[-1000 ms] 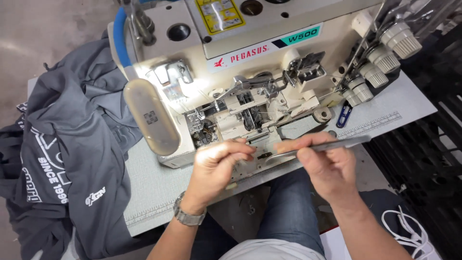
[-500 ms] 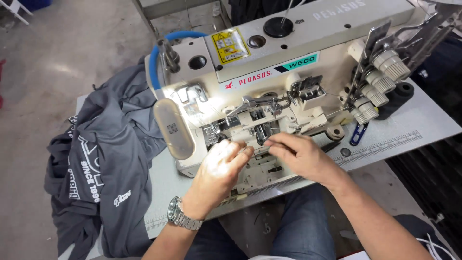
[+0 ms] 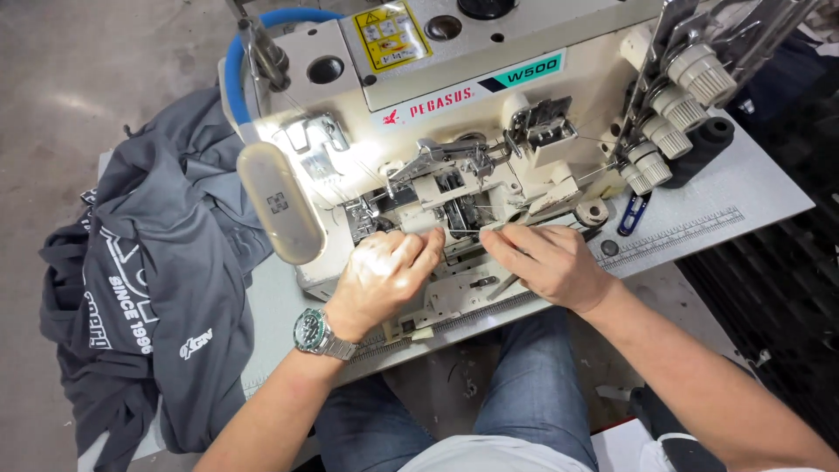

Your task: Threading an industrial sewing machine using tweezers to guide the thread through various mechanisms.

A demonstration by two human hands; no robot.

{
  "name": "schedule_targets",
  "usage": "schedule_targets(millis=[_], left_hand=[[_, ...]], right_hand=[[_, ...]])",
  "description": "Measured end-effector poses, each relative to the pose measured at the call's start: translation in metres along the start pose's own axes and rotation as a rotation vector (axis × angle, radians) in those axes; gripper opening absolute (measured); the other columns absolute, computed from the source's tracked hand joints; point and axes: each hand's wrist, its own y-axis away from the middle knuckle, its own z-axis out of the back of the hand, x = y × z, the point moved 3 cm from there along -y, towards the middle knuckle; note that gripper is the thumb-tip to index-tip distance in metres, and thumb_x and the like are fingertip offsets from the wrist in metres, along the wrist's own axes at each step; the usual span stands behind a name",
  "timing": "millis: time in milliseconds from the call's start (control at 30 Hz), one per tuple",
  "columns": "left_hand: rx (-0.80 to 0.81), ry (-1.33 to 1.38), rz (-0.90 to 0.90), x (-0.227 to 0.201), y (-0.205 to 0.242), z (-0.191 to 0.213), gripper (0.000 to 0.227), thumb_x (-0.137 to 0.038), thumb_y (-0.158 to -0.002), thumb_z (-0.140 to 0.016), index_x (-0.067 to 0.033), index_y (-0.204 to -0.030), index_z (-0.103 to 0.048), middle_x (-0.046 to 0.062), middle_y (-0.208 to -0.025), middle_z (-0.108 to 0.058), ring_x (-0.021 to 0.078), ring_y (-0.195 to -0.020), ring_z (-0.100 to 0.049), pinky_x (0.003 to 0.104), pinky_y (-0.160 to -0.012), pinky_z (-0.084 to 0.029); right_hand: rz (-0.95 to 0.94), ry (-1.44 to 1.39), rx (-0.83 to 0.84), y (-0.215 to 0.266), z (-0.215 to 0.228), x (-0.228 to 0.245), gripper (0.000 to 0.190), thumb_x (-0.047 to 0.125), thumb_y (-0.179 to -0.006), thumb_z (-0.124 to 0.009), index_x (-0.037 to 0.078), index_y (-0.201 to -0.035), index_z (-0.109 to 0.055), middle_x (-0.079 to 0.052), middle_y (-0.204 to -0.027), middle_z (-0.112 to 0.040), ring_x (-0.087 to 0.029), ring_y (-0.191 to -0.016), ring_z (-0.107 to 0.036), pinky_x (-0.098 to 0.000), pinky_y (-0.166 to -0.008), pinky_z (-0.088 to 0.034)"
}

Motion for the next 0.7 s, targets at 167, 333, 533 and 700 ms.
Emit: schedule_targets(millis=[167,333,533,700], left_hand=[[0.029,-0.087,-0.033,0.000,-0.003,-0.011,0.012,-0.011,-0.094,-0.066,-0.0072,-0.104,-0.073,0.007,-0.074,-0.056,0.0202,-0.059,-0.055,0.032,-0.054,-0.047],[0.098,-0.138,-0.049,-0.002,-0.008,-0.021,0.015,-0.008,-0.089,-0.067,-0.0061,-0.102,-0.074,0.008,-0.071,-0.057,0.0215,-0.059,-0.058,0.032,-0.054,-0.045],[0.175,-0.151,-0.038,-0.009,-0.012,-0.028,0.017,-0.008,-0.086,-0.070,-0.0059,-0.101,-0.076,0.009,-0.070,-0.062,0.0217,-0.060,-0.061,0.033,-0.056,-0.045],[0.249,-0.151,-0.008,-0.011,-0.010,-0.039,0.025,-0.006,-0.084,-0.066,-0.0004,-0.107,-0.074,0.012,-0.074,-0.064,0.0246,-0.065,-0.065,0.034,-0.059,-0.048]], right_hand=[[-0.071,0.182,0.168,0.033,-0.031,-0.014,0.025,0.004,-0.104,-0.053,0.008,-0.119,-0.072,-0.002,-0.074,-0.052,-0.014,-0.050,-0.054,-0.0254,-0.044,-0.048],[-0.176,0.397,0.337,0.025,-0.035,-0.007,0.027,0.008,-0.104,-0.051,0.010,-0.124,-0.069,-0.003,-0.071,-0.048,-0.018,-0.048,-0.058,-0.0317,-0.040,-0.051],[-0.315,0.494,0.532,0.019,-0.043,0.004,0.046,0.006,-0.098,-0.052,0.015,-0.142,-0.061,-0.003,-0.066,-0.056,-0.022,-0.046,-0.068,-0.0390,-0.041,-0.054],[-0.531,0.349,0.878,0.024,-0.058,-0.010,0.063,0.006,-0.094,-0.052,0.021,-0.155,-0.049,-0.014,-0.070,-0.067,-0.034,-0.063,-0.076,-0.0470,-0.055,-0.061]])
